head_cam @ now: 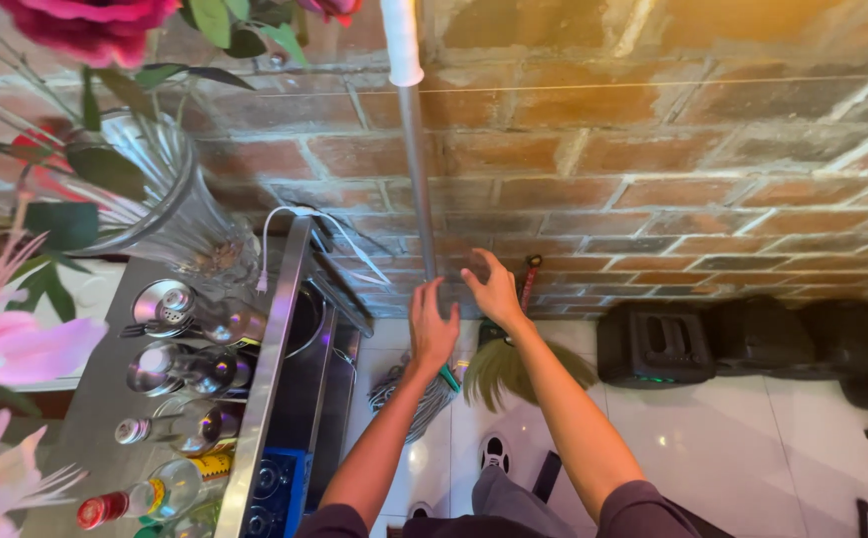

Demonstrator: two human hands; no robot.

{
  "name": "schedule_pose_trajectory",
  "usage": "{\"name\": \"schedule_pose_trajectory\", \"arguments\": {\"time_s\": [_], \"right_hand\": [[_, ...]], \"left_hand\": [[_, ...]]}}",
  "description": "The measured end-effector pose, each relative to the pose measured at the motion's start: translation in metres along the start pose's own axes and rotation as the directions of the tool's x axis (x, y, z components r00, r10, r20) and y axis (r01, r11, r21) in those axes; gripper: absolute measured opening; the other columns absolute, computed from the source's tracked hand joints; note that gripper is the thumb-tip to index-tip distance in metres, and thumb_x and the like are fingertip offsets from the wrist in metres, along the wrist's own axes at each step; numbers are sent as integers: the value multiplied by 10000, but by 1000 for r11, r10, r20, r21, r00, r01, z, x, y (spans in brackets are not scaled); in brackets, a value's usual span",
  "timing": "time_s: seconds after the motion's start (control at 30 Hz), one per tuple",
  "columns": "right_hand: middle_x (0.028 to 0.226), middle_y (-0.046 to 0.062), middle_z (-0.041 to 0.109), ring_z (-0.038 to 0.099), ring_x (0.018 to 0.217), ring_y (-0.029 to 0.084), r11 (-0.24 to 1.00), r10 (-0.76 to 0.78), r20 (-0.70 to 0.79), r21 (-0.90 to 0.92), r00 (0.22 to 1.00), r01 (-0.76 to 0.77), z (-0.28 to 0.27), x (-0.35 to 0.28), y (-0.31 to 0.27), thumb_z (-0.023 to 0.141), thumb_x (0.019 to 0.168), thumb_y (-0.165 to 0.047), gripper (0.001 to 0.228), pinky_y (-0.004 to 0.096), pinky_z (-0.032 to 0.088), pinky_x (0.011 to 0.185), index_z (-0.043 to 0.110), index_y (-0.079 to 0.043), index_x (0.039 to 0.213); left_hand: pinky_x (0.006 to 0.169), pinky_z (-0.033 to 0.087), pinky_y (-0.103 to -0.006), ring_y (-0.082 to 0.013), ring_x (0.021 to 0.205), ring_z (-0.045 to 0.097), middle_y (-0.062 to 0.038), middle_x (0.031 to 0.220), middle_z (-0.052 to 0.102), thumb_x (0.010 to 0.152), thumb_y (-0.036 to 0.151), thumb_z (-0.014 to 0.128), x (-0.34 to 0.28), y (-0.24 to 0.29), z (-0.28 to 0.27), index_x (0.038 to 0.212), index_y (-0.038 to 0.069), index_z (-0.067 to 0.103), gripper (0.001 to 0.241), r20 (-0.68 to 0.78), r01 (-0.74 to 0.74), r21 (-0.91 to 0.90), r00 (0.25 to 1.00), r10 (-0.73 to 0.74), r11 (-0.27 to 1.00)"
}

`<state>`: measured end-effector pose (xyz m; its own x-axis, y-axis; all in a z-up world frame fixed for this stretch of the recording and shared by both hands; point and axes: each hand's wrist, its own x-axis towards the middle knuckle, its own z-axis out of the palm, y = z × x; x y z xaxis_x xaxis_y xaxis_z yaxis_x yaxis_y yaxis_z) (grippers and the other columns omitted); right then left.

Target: The person assembles a mop and then mops the floor in a restaurant bar area.

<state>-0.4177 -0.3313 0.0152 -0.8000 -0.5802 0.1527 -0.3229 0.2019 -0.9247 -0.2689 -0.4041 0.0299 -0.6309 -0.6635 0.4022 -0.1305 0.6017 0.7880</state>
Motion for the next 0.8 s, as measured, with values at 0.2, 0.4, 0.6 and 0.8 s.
{"name": "schedule_pose_trajectory", "arguments": {"time_s": [0.2, 0.4, 0.6, 0.8], "right_hand": [[1277, 195, 705, 704, 1170, 295, 998, 28, -54, -53, 998, -31, -29, -7, 37, 758, 895, -208, 539, 398, 556, 984, 564, -48, 1371], [1282, 197, 695, 713, 1125, 298, 988, 132, -109, -63, 985, -140, -73, -9, 94, 761, 893, -211, 561, 400, 566, 950, 550, -50, 1388], [1258, 177, 717, 759, 1023, 289, 948, 295, -151, -74, 943, -309, -101, -17, 121, 748, 890, -221, 546, 400, 595, 867, 556, -76, 1380], [1242, 213, 714, 748, 987, 323, 929, 308, -218, -139, 926, -342, -89, -13, 198, 791, 867, -263, 612, 424, 581, 856, 544, -89, 1399]], "left_hand": [[1066, 449, -466, -413, 1238, 557, -201, 1294, 583, 818, 74, 734, 6, 1, 54, 1324, 52, 568, 533, 143, -36, -79, 989, 47, 996], [1055, 448, -466, -421, 1229, 563, -206, 1287, 596, 829, 89, 748, 20, 6, 104, 1301, 56, 586, 500, 266, -24, -114, 962, 54, 993], [1044, 471, -469, -426, 1208, 590, -202, 1267, 625, 821, 116, 768, 23, -24, 159, 1291, 73, 599, 501, 379, 26, -114, 925, 19, 993], [1059, 458, -472, -425, 1234, 579, -211, 1281, 632, 810, 156, 800, 16, -101, 213, 1290, 78, 588, 531, 501, 92, -41, 864, -60, 995]]}}
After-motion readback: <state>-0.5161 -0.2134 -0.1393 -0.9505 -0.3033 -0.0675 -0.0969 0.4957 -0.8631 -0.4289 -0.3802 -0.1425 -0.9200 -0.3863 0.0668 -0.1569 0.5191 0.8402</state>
